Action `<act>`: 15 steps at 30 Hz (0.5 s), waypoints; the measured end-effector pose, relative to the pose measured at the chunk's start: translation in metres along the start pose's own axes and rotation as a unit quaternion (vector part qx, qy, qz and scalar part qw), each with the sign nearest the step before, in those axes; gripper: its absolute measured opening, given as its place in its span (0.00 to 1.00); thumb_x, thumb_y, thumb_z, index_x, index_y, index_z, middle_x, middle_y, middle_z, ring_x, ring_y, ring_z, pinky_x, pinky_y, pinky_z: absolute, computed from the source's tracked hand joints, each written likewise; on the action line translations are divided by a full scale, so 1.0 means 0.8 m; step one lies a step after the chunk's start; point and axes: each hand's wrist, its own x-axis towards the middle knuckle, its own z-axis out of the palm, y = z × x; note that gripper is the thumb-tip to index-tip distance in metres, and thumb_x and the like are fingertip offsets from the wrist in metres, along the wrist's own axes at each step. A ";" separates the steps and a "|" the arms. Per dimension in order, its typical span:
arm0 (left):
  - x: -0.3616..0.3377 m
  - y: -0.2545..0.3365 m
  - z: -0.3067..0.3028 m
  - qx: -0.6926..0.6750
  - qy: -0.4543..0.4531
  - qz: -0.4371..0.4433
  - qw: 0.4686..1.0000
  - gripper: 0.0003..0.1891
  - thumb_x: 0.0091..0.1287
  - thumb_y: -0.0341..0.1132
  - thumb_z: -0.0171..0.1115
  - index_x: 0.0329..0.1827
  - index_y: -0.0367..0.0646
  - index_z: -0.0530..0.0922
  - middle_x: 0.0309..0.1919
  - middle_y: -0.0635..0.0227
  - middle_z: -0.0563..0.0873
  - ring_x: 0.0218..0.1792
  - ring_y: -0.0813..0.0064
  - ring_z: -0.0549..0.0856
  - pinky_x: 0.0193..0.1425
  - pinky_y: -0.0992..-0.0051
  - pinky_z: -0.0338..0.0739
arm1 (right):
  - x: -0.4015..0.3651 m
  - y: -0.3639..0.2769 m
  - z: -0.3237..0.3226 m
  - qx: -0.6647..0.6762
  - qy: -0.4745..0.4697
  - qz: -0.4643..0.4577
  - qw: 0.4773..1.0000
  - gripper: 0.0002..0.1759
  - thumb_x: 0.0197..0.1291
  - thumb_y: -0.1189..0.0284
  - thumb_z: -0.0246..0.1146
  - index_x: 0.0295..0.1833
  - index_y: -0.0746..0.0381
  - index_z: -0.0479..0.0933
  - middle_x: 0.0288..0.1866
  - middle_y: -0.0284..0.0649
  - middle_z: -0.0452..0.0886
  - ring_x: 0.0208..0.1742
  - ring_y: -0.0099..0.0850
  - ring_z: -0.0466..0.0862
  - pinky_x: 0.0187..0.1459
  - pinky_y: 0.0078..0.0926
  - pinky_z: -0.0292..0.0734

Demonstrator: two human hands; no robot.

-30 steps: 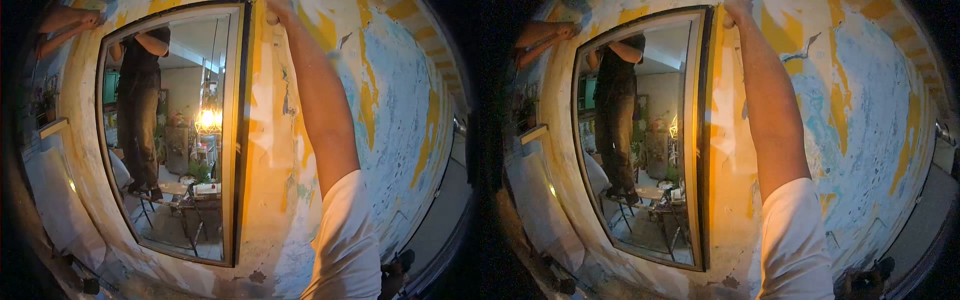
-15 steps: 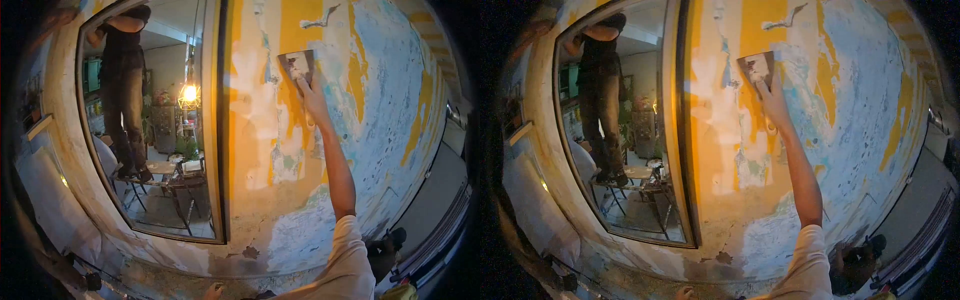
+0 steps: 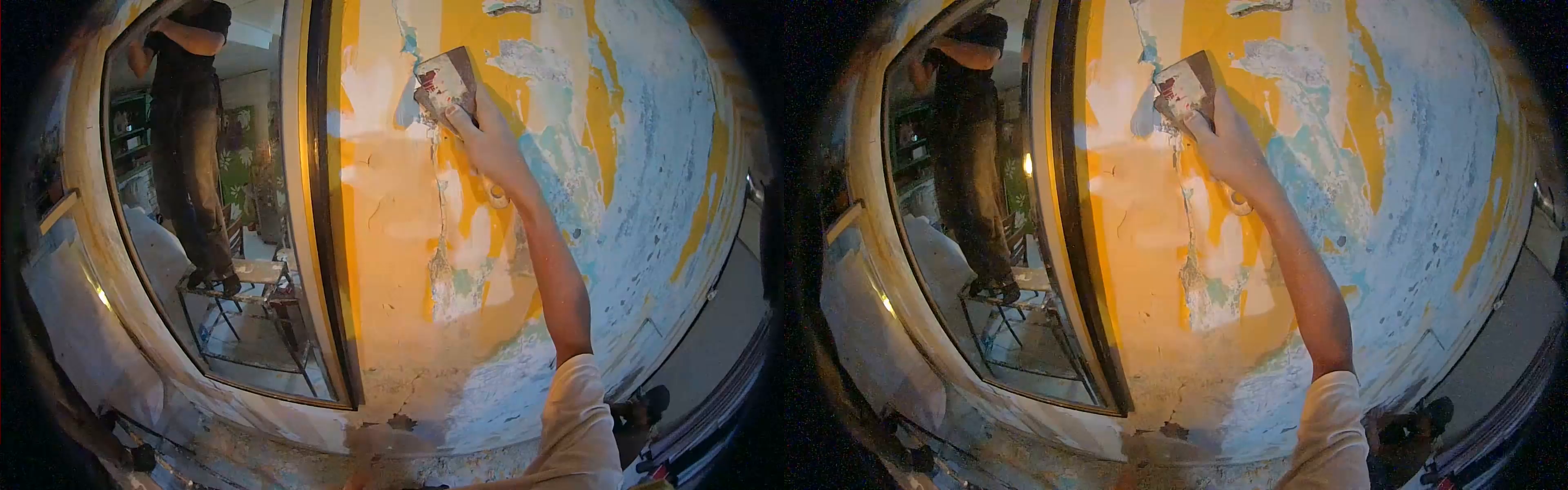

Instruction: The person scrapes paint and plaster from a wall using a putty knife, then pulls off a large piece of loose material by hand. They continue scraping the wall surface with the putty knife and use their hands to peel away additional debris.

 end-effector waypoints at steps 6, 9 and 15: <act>-0.030 0.213 -0.084 0.001 0.166 0.204 0.965 0.14 0.68 0.33 0.60 0.53 0.35 0.82 0.41 0.49 0.87 0.43 0.57 0.87 0.50 0.64 0.80 | 0.019 -0.021 0.003 -0.014 -0.024 0.006 1.000 0.25 0.69 0.61 0.58 0.58 0.73 0.67 0.54 0.64 0.78 0.58 0.59 0.78 0.58 0.46 0.72; -0.052 0.378 -0.172 0.018 0.267 0.331 0.905 0.12 0.67 0.31 0.62 0.50 0.34 0.81 0.42 0.49 0.86 0.44 0.53 0.87 0.49 0.63 0.80 | 0.028 -0.026 0.008 -0.009 -0.027 -0.006 1.000 0.26 0.69 0.60 0.58 0.56 0.73 0.67 0.53 0.65 0.79 0.56 0.59 0.79 0.57 0.47 0.72; -0.105 0.668 -0.304 0.099 0.412 0.548 0.721 0.20 0.64 0.29 0.67 0.58 0.35 0.75 0.52 0.52 0.80 0.53 0.55 0.83 0.56 0.64 0.79 | 0.048 -0.037 0.006 -0.087 -0.051 0.007 0.995 0.28 0.69 0.57 0.57 0.56 0.74 0.68 0.52 0.67 0.78 0.56 0.61 0.78 0.56 0.49 0.73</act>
